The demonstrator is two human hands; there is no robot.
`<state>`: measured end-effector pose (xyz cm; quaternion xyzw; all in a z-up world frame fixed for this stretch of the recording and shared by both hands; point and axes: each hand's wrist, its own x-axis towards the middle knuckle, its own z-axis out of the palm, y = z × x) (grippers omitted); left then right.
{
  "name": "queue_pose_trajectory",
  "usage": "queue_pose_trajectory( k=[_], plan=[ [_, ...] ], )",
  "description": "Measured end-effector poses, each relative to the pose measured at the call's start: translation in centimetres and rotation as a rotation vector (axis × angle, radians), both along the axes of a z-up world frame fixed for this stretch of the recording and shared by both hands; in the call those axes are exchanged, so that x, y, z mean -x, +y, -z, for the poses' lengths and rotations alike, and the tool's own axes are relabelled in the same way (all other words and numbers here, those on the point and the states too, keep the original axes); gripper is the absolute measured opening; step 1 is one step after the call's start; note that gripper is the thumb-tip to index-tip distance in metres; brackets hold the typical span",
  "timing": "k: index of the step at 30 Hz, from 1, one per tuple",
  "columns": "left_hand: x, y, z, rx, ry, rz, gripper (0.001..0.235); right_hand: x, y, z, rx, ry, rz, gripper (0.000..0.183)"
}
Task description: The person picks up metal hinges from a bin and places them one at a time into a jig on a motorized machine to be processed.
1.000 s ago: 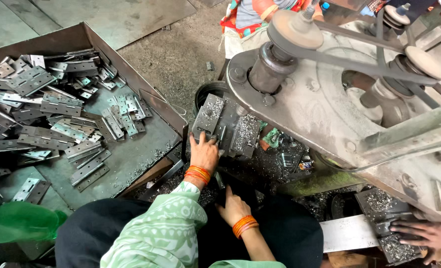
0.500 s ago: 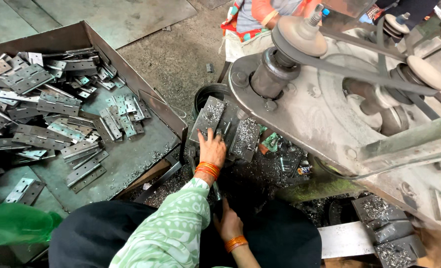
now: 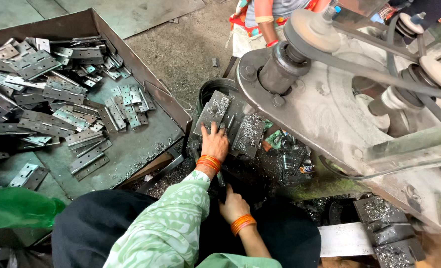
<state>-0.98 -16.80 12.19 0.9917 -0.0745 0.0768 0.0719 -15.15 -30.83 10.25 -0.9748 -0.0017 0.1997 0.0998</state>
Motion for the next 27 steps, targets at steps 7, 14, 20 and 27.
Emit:
queue_pose_trajectory(
  k=[7,14,20,27],
  plan=[
    [0.8,-0.2,1.7,0.057,-0.109,-0.01,0.032,4.4,-1.3,8.2,-0.16,-0.116,0.11,0.078],
    [0.7,0.5,2.5,0.09,-0.26,-0.019,0.032,3.8,-1.6,11.1,-0.158,-0.228,0.055,0.075],
    [1.6,0.6,2.5,0.079,-0.284,-0.012,0.031,4.3,-1.1,10.0,-0.186,-0.177,0.081,0.079],
    [-0.2,-0.2,3.1,0.1,-0.218,0.016,0.031,0.5,-1.7,3.5,-0.047,-0.015,0.028,0.079]
  ],
)
